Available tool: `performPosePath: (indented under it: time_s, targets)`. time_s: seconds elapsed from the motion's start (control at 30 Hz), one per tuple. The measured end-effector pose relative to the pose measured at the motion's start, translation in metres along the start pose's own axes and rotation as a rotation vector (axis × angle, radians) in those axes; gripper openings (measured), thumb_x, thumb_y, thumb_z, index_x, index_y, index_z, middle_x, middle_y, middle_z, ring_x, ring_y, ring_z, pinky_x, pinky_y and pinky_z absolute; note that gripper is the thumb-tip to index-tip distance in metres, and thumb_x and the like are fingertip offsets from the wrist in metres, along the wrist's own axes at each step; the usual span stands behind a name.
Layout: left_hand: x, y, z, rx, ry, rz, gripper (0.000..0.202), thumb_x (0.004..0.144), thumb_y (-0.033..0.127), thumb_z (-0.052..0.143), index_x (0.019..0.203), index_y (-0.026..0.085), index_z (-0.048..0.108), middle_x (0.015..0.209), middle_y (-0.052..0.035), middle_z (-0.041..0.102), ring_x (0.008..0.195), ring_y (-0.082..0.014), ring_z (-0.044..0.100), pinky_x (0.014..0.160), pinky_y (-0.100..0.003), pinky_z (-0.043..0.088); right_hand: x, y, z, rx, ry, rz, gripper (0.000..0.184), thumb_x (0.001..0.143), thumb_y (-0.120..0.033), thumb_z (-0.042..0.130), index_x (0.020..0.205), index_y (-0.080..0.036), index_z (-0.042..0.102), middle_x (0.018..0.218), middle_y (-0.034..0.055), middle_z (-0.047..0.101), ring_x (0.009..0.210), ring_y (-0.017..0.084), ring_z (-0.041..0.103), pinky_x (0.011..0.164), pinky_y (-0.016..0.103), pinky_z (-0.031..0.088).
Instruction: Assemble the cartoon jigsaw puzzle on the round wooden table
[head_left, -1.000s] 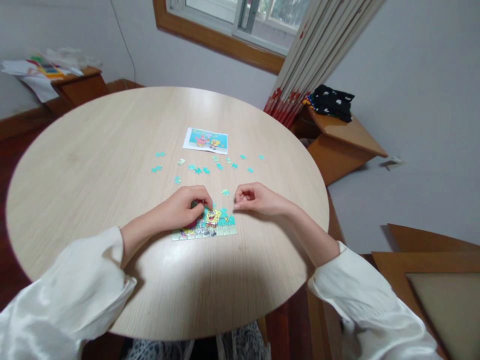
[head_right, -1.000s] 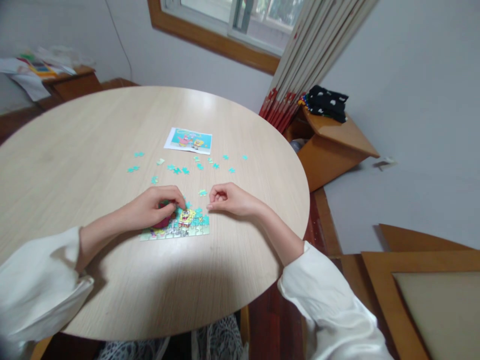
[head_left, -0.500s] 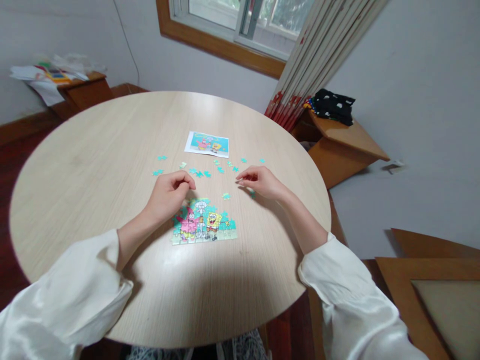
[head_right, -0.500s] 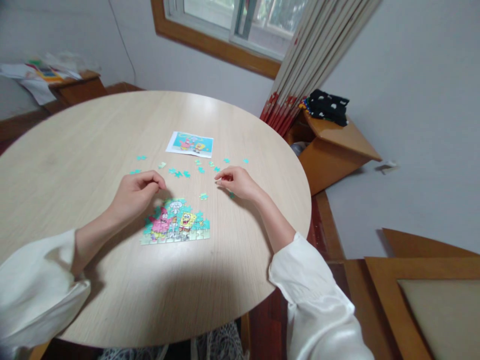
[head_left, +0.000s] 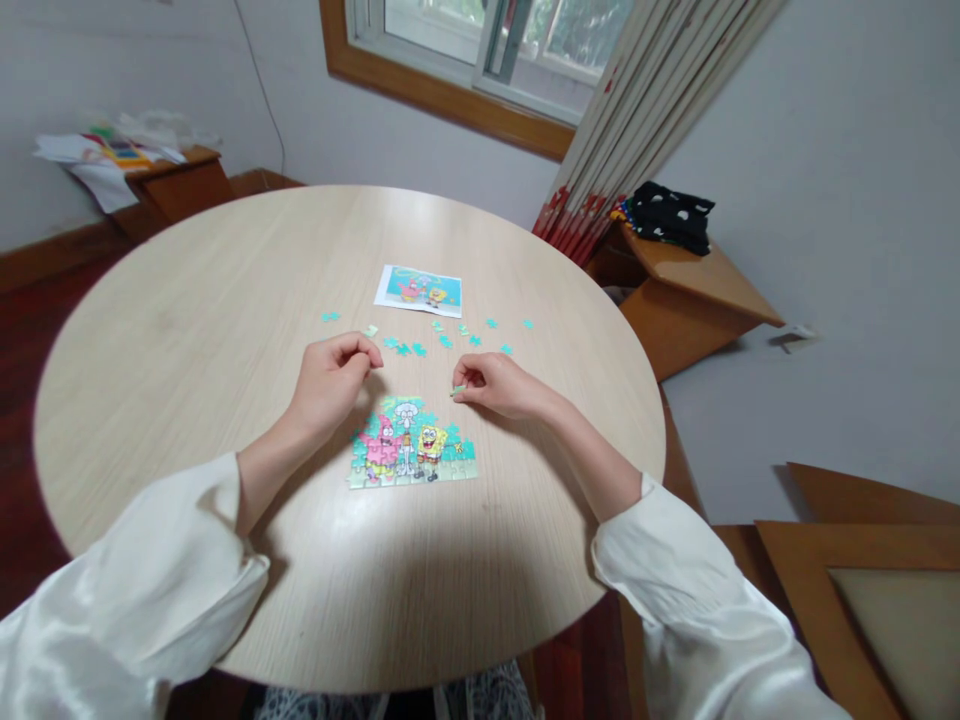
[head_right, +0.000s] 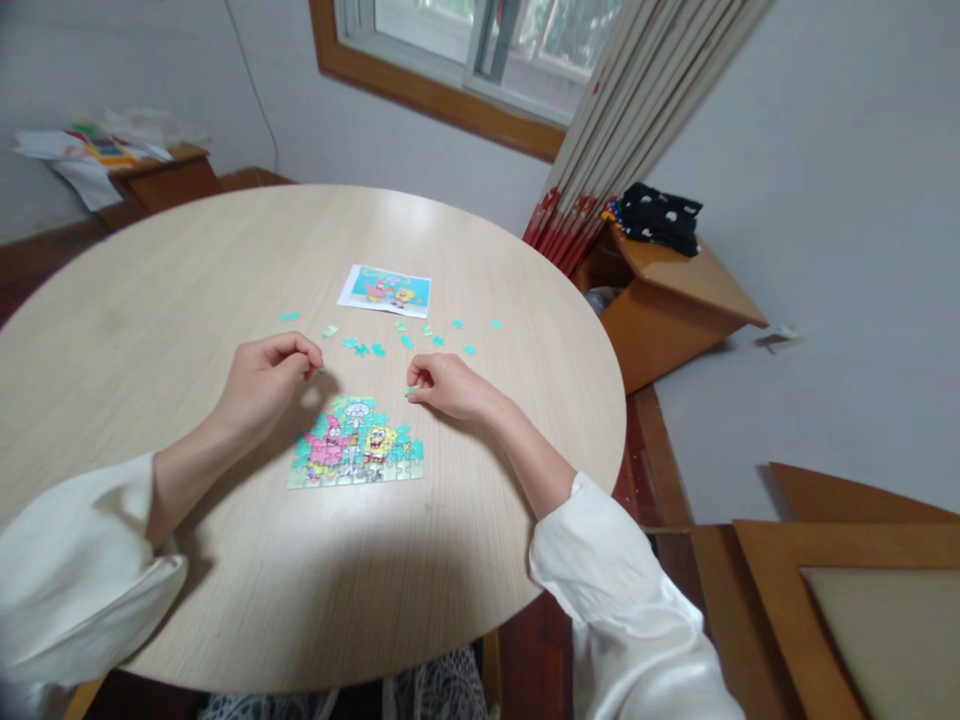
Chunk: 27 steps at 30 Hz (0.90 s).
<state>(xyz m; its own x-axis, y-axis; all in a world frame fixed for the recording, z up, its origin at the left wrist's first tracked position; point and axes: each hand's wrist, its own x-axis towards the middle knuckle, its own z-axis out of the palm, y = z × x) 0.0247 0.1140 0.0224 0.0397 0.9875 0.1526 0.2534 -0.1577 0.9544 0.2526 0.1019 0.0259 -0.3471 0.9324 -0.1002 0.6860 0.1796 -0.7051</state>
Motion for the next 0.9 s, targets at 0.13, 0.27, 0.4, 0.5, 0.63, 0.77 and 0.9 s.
performPosePath:
  time_s: [0.13, 0.27, 0.4, 0.5, 0.63, 0.77, 0.9]
  targets:
    - [0.002, -0.002, 0.001, -0.057, 0.034, -0.025, 0.016, 0.062, 0.011, 0.046, 0.051, 0.020, 0.054, 0.049, 0.0034, 0.048, 0.052, -0.0119, 0.042, 0.052, -0.025, 0.031, 0.000, -0.005, 0.005, 0.161, 0.045, 0.013, 0.008, 0.073, -0.011, 0.068, 0.075, -0.015, 0.060, 0.068, -0.0015, 0.059, 0.066, 0.011, 0.055, 0.064, 0.024, 0.043]
    - [0.007, -0.004, 0.000, -0.099, 0.072, -0.052, 0.016, 0.061, 0.010, 0.045, 0.052, 0.019, 0.053, 0.049, 0.0033, 0.047, 0.051, -0.0119, 0.041, 0.052, -0.025, 0.030, 0.009, -0.016, 0.014, 0.340, 0.044, 0.043, 0.006, 0.078, -0.012, 0.061, 0.082, -0.014, 0.064, 0.069, 0.0006, 0.064, 0.066, 0.011, 0.060, 0.063, 0.025, 0.044]
    - [0.012, -0.006, -0.003, -0.112, 0.069, -0.080, 0.016, 0.060, 0.009, 0.045, 0.053, 0.019, 0.054, 0.050, 0.0033, 0.048, 0.050, -0.0118, 0.041, 0.052, -0.026, 0.031, 0.023, -0.030, 0.025, 0.421, -0.007, 0.078, 0.004, 0.074, -0.011, 0.064, 0.074, -0.014, 0.062, 0.058, -0.0014, 0.061, 0.058, 0.011, 0.058, 0.061, 0.026, 0.044]
    - [0.015, -0.007, -0.006, -0.096, 0.043, -0.106, 0.015, 0.061, 0.009, 0.045, 0.055, 0.019, 0.055, 0.049, 0.0034, 0.048, 0.049, -0.0120, 0.042, 0.052, -0.025, 0.032, 0.032, -0.040, 0.032, 0.440, -0.019, 0.069, 0.009, 0.072, -0.011, 0.067, 0.067, -0.014, 0.060, 0.054, -0.0027, 0.058, 0.053, 0.009, 0.054, 0.060, 0.026, 0.043]
    - [0.019, -0.006, -0.012, -0.007, -0.075, -0.136, 0.015, 0.063, 0.009, 0.046, 0.058, 0.018, 0.057, 0.049, 0.0030, 0.050, 0.049, -0.0123, 0.045, 0.052, -0.025, 0.034, 0.040, -0.050, 0.041, 0.449, -0.036, 0.037, 0.010, 0.070, -0.012, 0.069, 0.064, -0.014, 0.061, 0.056, -0.0029, 0.058, 0.053, 0.008, 0.050, 0.058, 0.025, 0.040]
    - [0.021, -0.006, -0.021, 0.110, -0.328, -0.145, 0.013, 0.066, 0.011, 0.052, 0.064, 0.017, 0.064, 0.055, 0.0011, 0.059, 0.052, -0.0120, 0.049, 0.052, -0.024, 0.036, 0.044, -0.052, 0.049, 0.453, -0.032, -0.018, 0.009, 0.070, -0.013, 0.069, 0.064, -0.014, 0.063, 0.058, -0.0021, 0.059, 0.057, 0.008, 0.050, 0.060, 0.025, 0.040]
    - [0.022, -0.007, -0.030, 0.138, -0.453, -0.078, 0.011, 0.069, 0.015, 0.056, 0.067, 0.017, 0.067, 0.063, -0.0013, 0.066, 0.059, -0.0128, 0.055, 0.055, -0.024, 0.039, 0.044, -0.052, 0.052, 0.476, -0.023, 0.010, 0.007, 0.072, -0.015, 0.069, 0.067, -0.014, 0.064, 0.064, 0.0004, 0.063, 0.061, 0.009, 0.054, 0.061, 0.025, 0.042]
